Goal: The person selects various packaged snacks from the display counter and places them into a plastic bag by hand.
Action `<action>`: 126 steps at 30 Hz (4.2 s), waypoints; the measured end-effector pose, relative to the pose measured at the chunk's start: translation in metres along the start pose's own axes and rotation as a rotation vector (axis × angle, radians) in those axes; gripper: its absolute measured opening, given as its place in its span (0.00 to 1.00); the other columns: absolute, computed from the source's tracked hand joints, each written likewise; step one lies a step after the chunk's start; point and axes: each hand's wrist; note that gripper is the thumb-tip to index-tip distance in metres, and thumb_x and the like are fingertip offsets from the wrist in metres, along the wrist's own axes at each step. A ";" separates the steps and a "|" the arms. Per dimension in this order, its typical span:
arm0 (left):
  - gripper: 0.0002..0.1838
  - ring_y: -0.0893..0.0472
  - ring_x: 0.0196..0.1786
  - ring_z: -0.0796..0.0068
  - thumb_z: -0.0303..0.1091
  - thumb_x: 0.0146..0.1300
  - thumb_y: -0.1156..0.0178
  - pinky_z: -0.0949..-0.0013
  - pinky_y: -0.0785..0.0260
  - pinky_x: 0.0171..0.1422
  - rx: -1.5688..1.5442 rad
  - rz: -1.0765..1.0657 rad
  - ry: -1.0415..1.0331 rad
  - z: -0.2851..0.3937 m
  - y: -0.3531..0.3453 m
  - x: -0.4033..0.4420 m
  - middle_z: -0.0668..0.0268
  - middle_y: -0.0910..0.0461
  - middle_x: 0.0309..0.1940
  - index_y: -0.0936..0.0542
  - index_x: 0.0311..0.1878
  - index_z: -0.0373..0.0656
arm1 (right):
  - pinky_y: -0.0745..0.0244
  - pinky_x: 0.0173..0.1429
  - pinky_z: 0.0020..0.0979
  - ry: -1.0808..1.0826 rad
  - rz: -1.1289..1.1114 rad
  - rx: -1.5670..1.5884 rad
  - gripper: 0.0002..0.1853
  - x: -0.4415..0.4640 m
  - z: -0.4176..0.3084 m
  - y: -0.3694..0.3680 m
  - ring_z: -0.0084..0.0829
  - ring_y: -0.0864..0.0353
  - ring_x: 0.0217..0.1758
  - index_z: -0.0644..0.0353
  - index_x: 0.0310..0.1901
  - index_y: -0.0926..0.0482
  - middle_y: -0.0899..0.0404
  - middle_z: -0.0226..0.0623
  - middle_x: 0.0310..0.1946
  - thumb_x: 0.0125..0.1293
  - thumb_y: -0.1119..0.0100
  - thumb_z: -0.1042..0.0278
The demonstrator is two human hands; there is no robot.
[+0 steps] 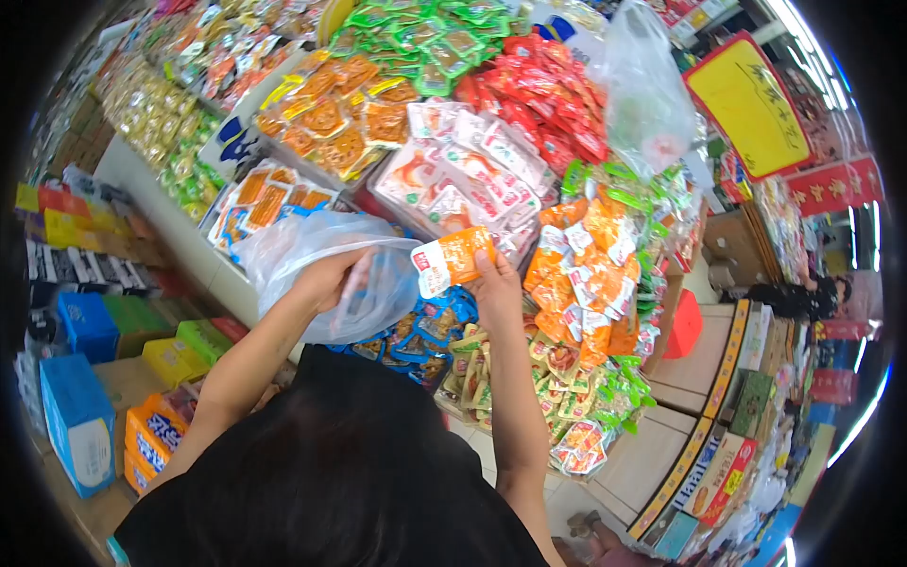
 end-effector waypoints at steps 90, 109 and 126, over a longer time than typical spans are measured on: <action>0.19 0.28 0.56 0.61 0.38 0.67 0.59 0.56 0.35 0.61 -0.226 0.014 -0.480 0.188 0.101 -0.130 0.56 0.28 0.54 0.32 0.56 0.37 | 0.28 0.42 0.23 0.102 0.311 0.105 0.11 -0.079 0.082 -0.107 0.19 0.24 0.38 0.62 0.46 0.28 0.23 0.30 0.38 0.66 0.51 0.67; 0.11 0.27 0.23 0.82 0.38 0.65 0.52 0.78 0.32 0.24 -0.194 0.114 -0.331 0.180 0.092 -0.119 0.71 0.24 0.27 0.27 0.43 0.42 | 0.26 0.45 0.28 0.421 0.427 0.085 0.21 0.063 0.014 -0.128 0.30 0.21 0.45 0.59 0.62 0.40 0.25 0.34 0.43 0.68 0.55 0.66; 0.19 0.24 0.49 0.63 0.38 0.64 0.54 0.58 0.29 0.54 -0.142 -0.129 -0.076 0.171 0.059 -0.128 0.57 0.24 0.47 0.30 0.53 0.36 | 0.55 0.71 0.38 0.514 -0.140 -1.021 0.52 -0.008 0.091 -0.185 0.49 0.49 0.69 0.65 0.67 0.56 0.51 0.54 0.66 0.50 0.35 0.49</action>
Point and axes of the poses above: each hand's wrist, its own x-axis towards the middle knuckle, its own y-axis out of the back of the hand, z = x × y
